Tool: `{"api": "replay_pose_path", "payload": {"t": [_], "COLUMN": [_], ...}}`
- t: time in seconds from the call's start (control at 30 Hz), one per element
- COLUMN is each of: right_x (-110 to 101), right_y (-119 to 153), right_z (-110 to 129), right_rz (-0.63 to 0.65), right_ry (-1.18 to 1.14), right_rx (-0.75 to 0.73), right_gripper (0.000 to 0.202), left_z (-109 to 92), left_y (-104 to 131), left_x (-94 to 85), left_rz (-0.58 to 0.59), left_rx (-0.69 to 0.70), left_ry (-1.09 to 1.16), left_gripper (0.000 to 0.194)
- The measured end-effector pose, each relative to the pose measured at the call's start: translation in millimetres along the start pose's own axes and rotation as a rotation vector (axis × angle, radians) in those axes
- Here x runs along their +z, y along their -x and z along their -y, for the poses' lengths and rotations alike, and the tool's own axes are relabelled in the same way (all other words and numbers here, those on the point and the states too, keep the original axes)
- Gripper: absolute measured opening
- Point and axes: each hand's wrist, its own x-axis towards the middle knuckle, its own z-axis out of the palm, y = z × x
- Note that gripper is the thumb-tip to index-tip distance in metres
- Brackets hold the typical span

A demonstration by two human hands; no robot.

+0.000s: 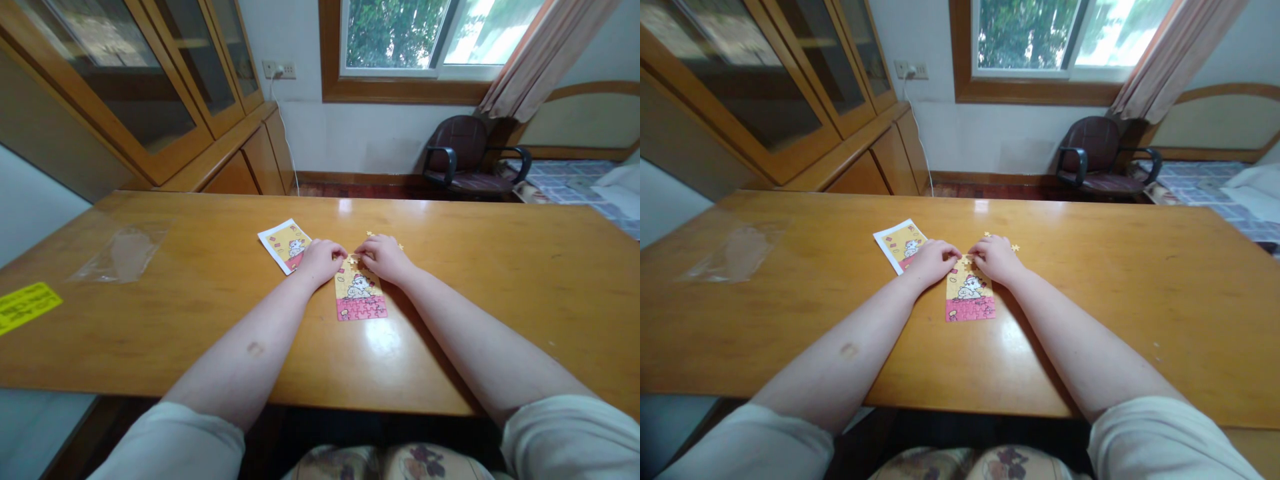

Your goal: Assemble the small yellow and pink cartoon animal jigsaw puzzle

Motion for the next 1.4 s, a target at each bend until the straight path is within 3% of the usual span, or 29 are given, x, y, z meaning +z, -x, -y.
{"api": "replay_pose_path", "payload": {"t": [0.27,0.67,1.03,1.1,1.23,1.4], "right_x": [-3,-9,-9,-13,-27,-40], "right_y": [2,4,3,2,-1,0], "right_z": [2,1,1,-5,-26,-49], "right_rz": [0.066,0.028,0.05,-0.003,-0.152,-0.05], "right_ry": [-0.019,0.032,0.004,-0.012,0.024,0.179], "right_rx": [-0.088,-0.103,-0.111,-0.027,0.323,0.571], "right_gripper": [0.018,0.021,0.021,0.022,0.026,0.029], "left_z": [1,4,1,0,-2,-2], "left_y": [0,-1,1,1,2,1], "left_x": [0.7,3.6,1.2,0.0,-1.7,-2.0], "left_rz": [0.018,0.029,0.043,0.042,0.03,0.009], "left_rx": [-0.015,0.09,0.075,0.07,0.046,0.022], "left_ry": [-0.003,-0.008,-0.039,-0.025,0.024,0.071], "left_gripper": [0.026,0.029,0.03,0.03,0.03,0.03]}}
